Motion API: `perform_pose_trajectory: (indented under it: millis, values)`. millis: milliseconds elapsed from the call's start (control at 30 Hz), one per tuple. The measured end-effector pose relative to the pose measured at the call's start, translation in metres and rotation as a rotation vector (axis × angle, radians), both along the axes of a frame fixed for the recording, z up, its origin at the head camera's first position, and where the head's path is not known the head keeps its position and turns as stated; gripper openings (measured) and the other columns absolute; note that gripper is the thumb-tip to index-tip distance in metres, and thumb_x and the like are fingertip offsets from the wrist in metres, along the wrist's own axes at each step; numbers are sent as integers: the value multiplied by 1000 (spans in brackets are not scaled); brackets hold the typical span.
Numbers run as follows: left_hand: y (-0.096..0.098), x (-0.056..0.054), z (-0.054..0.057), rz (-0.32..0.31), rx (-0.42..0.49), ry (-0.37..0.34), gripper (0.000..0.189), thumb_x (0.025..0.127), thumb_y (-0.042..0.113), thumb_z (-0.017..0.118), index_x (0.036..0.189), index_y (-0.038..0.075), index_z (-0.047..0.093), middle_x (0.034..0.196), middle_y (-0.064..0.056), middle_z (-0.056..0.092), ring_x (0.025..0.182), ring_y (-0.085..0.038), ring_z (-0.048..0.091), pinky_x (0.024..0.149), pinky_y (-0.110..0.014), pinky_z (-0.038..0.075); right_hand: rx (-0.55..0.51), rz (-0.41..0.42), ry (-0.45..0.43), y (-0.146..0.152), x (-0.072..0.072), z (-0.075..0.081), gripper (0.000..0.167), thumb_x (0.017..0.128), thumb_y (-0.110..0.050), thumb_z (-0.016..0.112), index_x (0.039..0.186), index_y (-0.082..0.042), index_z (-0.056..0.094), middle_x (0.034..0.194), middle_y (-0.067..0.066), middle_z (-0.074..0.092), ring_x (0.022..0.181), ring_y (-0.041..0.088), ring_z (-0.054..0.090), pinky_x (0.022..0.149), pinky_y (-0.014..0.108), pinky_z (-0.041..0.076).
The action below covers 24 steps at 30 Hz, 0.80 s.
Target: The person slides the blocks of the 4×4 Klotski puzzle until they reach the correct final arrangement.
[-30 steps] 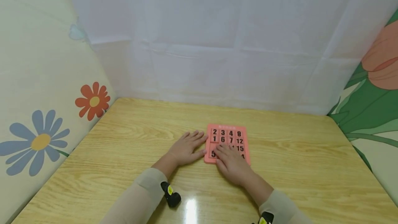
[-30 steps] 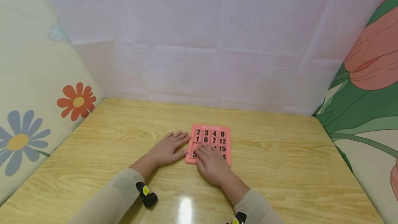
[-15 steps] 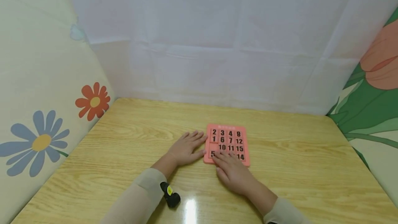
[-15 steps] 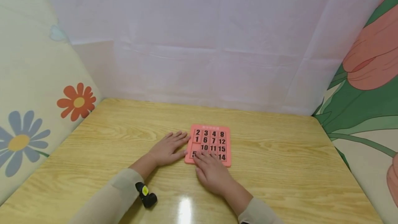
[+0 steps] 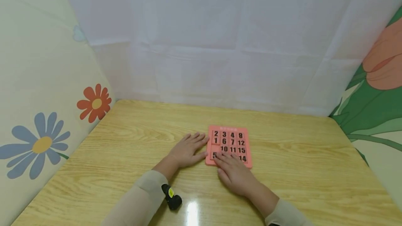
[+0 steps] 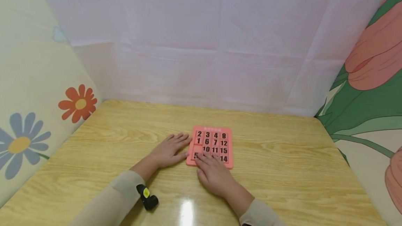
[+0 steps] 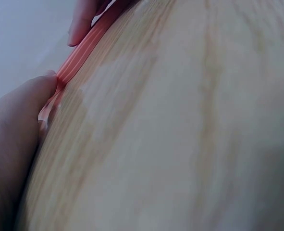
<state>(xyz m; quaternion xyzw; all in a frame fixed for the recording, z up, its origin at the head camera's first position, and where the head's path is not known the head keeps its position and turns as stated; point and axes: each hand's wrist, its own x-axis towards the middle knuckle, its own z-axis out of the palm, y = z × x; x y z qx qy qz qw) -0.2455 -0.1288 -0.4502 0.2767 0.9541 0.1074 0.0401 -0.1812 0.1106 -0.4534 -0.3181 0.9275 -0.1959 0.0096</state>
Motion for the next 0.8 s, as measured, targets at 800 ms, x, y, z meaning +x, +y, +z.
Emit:
perform_pose_trajectory:
  millis: [800]
  values:
    - [0,-5,-5,-11,5,8,65,100,53,40,155,19,31,162,-5,28,152,-27,20,126,-49,13,9,-45,16,-7,-18,-3,46,103,-30,42,145,-10,50,154,9,44,146,30,34,122,50,24]
